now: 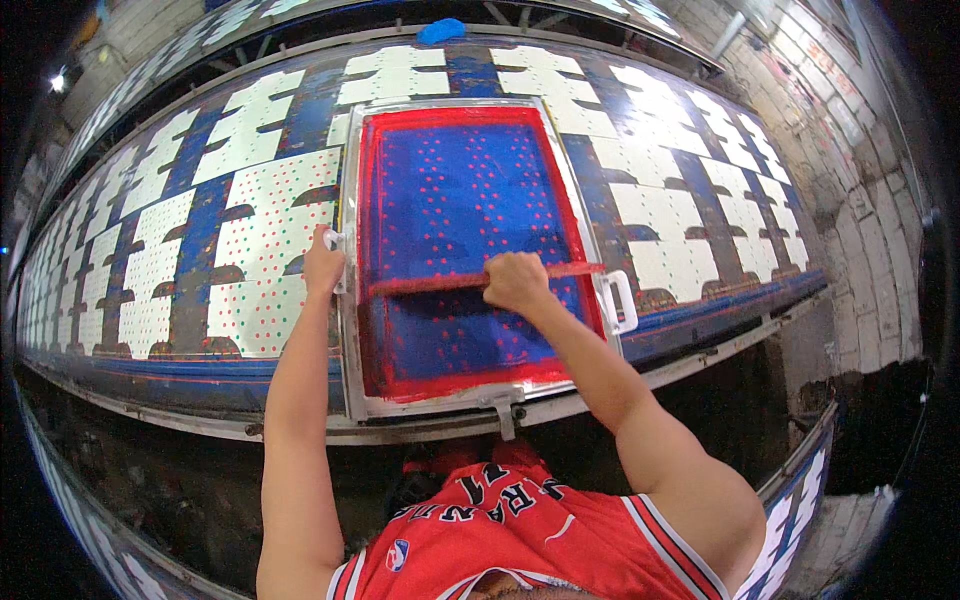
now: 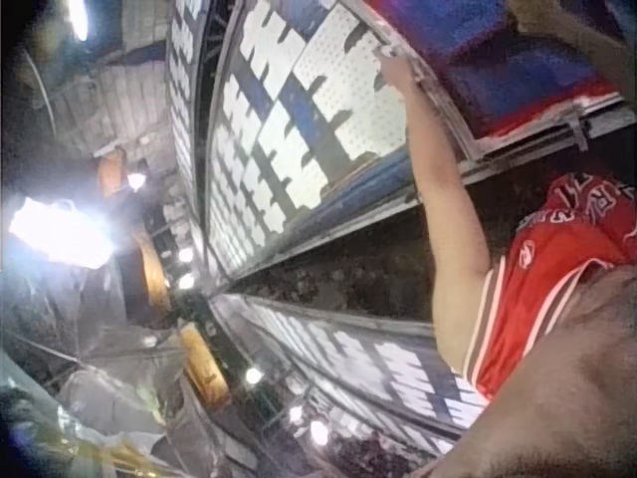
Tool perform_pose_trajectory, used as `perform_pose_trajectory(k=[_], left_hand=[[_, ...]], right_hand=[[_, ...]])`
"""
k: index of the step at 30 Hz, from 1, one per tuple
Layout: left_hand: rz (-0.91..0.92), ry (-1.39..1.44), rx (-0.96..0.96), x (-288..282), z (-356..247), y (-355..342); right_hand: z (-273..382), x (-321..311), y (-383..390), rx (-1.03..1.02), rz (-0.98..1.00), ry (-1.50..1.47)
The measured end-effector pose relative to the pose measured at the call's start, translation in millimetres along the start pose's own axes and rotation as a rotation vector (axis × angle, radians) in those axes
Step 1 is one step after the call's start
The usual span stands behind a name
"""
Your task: The person repeatedly pulls a red squeegee across a blue screen-printing frame to spread red ink over a patterned mesh. The person maintains a steady rhythm and consistent pressure throughout the process.
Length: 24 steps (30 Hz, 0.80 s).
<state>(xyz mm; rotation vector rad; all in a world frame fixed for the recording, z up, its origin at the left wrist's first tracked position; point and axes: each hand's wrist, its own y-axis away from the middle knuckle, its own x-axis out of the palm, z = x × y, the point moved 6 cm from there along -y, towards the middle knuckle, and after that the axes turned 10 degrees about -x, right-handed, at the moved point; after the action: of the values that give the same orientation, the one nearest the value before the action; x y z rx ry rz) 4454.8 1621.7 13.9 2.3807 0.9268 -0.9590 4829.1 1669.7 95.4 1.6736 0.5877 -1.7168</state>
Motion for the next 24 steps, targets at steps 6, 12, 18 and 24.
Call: perform_pose_trajectory(k=[6,12,18,24], left_hand=[[-0.010,-0.048,0.053,2,0,-2],[0.022,-0.047,0.021,3,2,-1],[0.018,-0.112,-0.021,-3,-5,6],[-0.134,-0.108,-0.008,-9,-7,12]], right_hand=[[65,29,107,0.002,0.009,-0.032],[94,30,165,0.001,-0.162,-0.144],[99,32,180,-0.119,-0.226,-0.190],[86,31,197,-0.265,-0.311,-0.283]])
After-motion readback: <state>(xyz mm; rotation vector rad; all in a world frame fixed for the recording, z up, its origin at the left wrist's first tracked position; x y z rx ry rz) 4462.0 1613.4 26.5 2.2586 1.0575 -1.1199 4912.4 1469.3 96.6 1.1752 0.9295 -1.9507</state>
